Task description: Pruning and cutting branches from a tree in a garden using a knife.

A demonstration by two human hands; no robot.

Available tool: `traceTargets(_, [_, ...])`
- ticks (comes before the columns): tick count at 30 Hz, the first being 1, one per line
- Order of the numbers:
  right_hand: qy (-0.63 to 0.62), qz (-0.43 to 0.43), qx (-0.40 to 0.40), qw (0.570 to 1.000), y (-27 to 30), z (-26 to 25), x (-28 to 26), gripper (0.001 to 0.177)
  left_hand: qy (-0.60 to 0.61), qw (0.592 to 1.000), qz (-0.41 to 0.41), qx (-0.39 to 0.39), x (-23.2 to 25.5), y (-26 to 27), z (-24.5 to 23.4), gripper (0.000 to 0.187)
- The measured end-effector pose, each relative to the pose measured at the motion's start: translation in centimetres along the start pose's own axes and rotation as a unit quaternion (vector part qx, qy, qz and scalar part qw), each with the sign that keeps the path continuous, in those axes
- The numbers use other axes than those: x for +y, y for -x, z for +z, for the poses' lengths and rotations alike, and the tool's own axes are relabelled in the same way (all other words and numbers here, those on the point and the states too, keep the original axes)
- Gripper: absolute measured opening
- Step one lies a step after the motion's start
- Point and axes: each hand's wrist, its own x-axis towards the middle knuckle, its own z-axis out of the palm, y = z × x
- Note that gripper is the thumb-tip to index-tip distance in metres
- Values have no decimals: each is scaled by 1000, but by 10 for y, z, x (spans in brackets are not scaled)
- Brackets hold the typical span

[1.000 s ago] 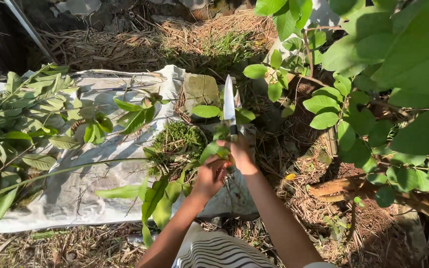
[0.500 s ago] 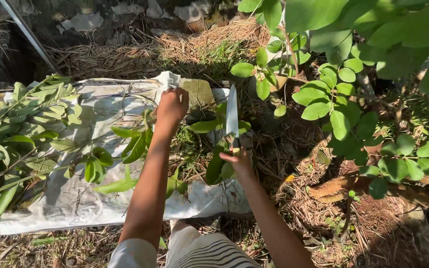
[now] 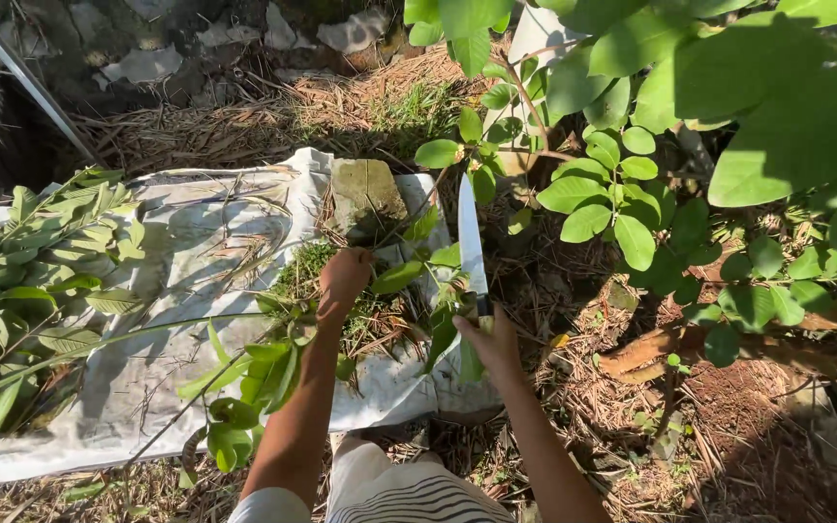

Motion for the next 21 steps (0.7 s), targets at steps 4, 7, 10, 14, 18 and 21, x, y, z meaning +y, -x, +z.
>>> traceTargets(4, [-11, -3, 8, 1000, 23, -30, -27, 51, -3, 997, -74, -22, 16, 23, -21, 32])
traceTargets(7, [-15, 38, 29, 999, 31, -47, -51, 49, -57, 998, -16, 23, 10, 37, -20, 31])
traceTargets(10, [-9, 18, 45, 999, 26, -57, -63, 43, -1, 999, -40, 15, 15, 53, -25, 28])
traceTargets(14, [4, 2, 64, 998, 18, -61, -74, 31, 65, 997, -34, 26, 15, 60, -18, 29])
traceTargets(18, [5, -21, 63, 998, 14, -56, -80, 23, 19, 999, -25, 40, 8, 57, -7, 32])
traceTargets(21, [29, -19, 64, 997, 14, -54, -76, 23, 57, 997, -48, 14, 19, 63, -16, 28])
